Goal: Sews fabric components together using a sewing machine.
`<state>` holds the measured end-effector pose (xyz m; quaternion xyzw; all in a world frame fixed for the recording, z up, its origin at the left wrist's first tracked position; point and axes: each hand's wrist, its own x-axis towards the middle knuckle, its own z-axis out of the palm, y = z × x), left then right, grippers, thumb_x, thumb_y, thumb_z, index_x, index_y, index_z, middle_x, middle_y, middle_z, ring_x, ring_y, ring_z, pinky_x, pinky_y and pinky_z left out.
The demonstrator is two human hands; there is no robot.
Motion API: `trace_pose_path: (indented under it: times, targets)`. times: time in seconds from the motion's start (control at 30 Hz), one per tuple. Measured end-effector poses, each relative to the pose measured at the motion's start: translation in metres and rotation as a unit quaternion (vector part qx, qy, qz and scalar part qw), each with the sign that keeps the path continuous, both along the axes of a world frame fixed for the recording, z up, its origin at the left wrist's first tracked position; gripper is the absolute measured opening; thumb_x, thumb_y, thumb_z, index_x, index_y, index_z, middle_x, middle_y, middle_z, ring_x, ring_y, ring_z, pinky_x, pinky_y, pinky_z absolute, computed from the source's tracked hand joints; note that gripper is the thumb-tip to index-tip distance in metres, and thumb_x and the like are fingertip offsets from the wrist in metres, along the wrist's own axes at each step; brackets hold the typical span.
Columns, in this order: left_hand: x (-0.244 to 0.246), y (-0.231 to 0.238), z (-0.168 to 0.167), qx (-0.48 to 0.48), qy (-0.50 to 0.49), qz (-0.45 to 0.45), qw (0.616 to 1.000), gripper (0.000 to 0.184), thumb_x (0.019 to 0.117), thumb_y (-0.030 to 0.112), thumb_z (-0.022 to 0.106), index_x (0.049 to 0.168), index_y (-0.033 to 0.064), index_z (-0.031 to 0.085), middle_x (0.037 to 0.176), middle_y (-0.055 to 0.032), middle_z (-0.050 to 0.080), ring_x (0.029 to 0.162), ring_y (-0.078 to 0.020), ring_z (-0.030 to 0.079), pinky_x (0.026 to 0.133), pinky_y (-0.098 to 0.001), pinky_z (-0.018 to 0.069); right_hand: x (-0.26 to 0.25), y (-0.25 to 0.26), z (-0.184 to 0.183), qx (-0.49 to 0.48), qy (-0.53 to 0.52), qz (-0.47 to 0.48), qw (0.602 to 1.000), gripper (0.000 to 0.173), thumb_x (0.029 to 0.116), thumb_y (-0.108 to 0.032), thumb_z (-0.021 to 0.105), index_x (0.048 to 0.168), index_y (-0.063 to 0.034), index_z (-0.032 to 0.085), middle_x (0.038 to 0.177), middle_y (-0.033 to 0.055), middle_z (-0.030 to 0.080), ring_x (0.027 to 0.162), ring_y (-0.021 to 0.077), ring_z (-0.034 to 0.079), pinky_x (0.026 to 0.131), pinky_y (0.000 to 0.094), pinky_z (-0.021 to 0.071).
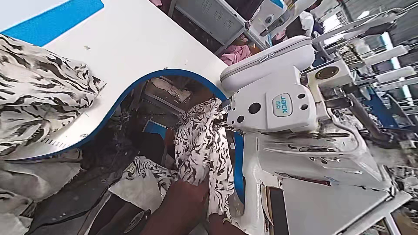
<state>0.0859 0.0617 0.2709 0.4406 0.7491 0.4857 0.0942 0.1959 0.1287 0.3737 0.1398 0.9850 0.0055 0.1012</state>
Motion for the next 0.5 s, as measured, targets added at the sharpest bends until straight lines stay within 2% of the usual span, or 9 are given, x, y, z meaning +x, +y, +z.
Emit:
trace_pose_path:
  times: [0.1,0.2,0.3,0.4,0.5]
  targets:
    - [-0.006,0.003,-0.007,0.004,0.044,0.001,0.999,0.021,0.0883,0.012,0.057,0.097,0.0035,0.075,0.046,-0.0052,0.048,0.039,-0.0255,0.054,0.038,-0.0406,0.0431,-0.008,-0.004,-0.005,0.048,0.025,-0.013,0.998,0.016,0.0926,-0.011,0.061,0.083,-0.0020,0.070,0.062,0.0119,0.064,0.051,0.0258,0.066,0.041,0.0371,0.0478]
    - [-0.009,0.002,-0.002,-0.010,0.033,-0.024,0.999,0.025,0.0891,0.011,0.059,0.105,0.0030,0.076,0.048,-0.0064,0.051,0.042,-0.0273,0.057,0.041,-0.0417,0.0449,-0.012,-0.006,-0.007,0.082,0.042,-0.033,0.995,0.013,0.0905,-0.008,0.063,0.083,-0.0002,0.071,0.064,0.0139,0.065,0.052,0.0273,0.067,0.043,0.0368,0.0496]
    - [-0.020,0.003,0.002,-0.023,-0.023,-0.076,0.997,0.028,0.0959,0.013,0.057,0.116,0.0018,0.073,0.054,-0.0108,0.056,0.048,-0.0326,0.061,0.047,-0.0469,0.0474,-0.015,-0.006,-0.011,0.134,0.064,-0.049,0.988,0.015,0.0907,-0.010,0.064,0.081,0.0006,0.070,0.061,0.0131,0.063,0.050,0.0262,0.066,0.041,0.0353,0.0481]
    - [-0.027,0.001,0.004,-0.032,-0.039,-0.103,0.993,0.033,0.1002,0.016,0.054,0.125,0.0015,0.069,0.053,-0.0101,0.055,0.048,-0.0318,0.060,0.048,-0.0462,0.0472,-0.014,-0.005,-0.009,0.140,0.052,-0.045,0.988,0.016,0.0900,-0.011,0.066,0.082,0.0017,0.070,0.059,0.0124,0.062,0.048,0.0255,0.064,0.040,0.0358,0.0473]
    - [-0.025,0.000,0.006,-0.047,-0.048,-0.113,0.991,0.027,0.0981,0.013,0.056,0.119,0.0015,0.070,0.056,-0.0120,0.056,0.051,-0.0343,0.061,0.049,-0.0488,0.0487,-0.011,-0.006,-0.007,0.123,0.036,-0.020,0.992,0.017,0.0907,-0.012,0.064,0.079,-0.0013,0.069,0.059,0.0112,0.062,0.048,0.0244,0.064,0.040,0.0360,0.0471]
